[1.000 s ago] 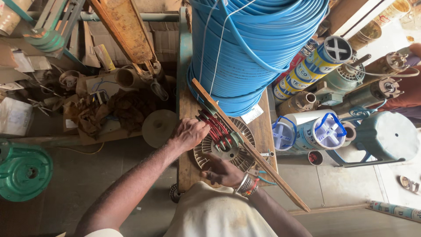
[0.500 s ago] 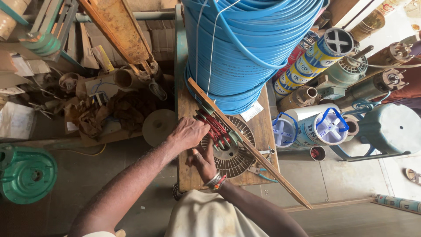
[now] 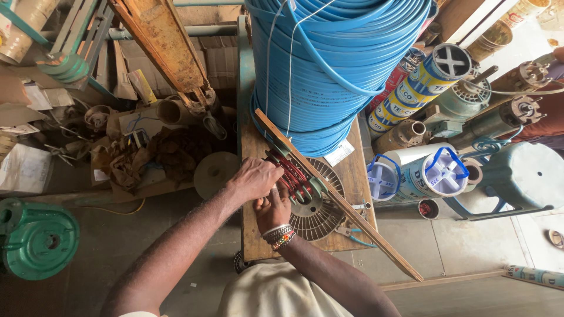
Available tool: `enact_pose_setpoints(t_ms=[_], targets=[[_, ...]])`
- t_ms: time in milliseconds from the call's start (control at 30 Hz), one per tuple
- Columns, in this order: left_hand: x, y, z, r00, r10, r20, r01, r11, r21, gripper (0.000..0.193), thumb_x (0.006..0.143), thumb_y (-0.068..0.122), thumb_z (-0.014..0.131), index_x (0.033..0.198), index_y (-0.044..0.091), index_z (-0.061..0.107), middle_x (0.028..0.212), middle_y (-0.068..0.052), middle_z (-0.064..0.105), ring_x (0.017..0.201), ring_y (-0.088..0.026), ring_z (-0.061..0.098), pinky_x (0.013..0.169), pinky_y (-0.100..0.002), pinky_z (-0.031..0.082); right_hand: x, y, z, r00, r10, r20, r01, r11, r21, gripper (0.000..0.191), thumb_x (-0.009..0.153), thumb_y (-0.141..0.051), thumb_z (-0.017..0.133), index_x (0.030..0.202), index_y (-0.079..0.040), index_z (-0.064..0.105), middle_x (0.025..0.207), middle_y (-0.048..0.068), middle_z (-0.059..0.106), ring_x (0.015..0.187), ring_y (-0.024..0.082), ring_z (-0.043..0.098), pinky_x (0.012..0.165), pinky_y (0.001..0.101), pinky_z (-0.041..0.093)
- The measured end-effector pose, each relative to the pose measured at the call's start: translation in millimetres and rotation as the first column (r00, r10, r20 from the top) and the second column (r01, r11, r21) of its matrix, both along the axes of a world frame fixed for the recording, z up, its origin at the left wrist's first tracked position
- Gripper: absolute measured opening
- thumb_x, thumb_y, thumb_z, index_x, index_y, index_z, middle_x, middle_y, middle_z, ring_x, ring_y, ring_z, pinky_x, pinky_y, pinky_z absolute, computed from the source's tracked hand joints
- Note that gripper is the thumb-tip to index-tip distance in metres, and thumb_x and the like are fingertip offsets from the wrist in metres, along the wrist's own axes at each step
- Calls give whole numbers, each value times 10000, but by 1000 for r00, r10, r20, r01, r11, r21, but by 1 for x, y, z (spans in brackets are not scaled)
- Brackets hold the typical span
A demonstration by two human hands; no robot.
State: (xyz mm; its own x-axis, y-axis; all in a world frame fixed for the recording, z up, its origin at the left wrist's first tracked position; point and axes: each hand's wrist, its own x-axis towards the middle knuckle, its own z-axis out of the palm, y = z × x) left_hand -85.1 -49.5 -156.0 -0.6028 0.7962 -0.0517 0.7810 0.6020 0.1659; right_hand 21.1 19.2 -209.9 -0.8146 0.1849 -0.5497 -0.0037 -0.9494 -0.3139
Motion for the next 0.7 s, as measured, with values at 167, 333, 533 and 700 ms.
enact_pose_setpoints(t_ms=[167, 333, 533, 700], targets=[[-1, 2, 13, 999, 7, 42, -7, 1000, -6, 104, 940, 141, 668, 866, 67, 666, 729, -74, 663, 675, -197, 671, 641, -394, 552, -8, 1, -8, 998, -12, -63, 13, 1000, 17, 172, 1029, -193, 591, 1182, -125, 552, 897, 30, 674, 699, 152, 651, 565, 295, 516], [2, -1, 14, 990, 80, 112, -82, 997, 11, 126, 933, 153, 678, 941, 27, 677, 821, -104, 685, 713, -209, 694, 650, -363, 586, -8, 6, -14, 996, 46, -75, -44, 999, 19, 152, 1018, -182, 568, 1137, -87, 569, 879, 50, 670, 681, 174, 648, 559, 316, 529], [28, 6, -22, 948, 316, 43, -318, 927, 197, 122, 876, 70, 670, 965, -14, 672, 1028, -209, 680, 878, -279, 704, 718, -371, 606, -13, 16, -12, 979, 172, 111, -197, 936, 291, 135, 989, -125, 555, 1084, -44, 606, 882, 96, 716, 714, 195, 705, 652, 388, 602], [24, 9, -29, 859, 480, 177, -511, 823, 247, 87, 917, 103, 687, 911, 19, 665, 1005, -211, 687, 913, -317, 685, 757, -405, 579, -13, 40, -6, 962, 245, 122, -107, -75, 991, 104, 903, -90, 651, 972, -25, 691, 812, 115, 769, 665, 201, 742, 606, 387, 607]])
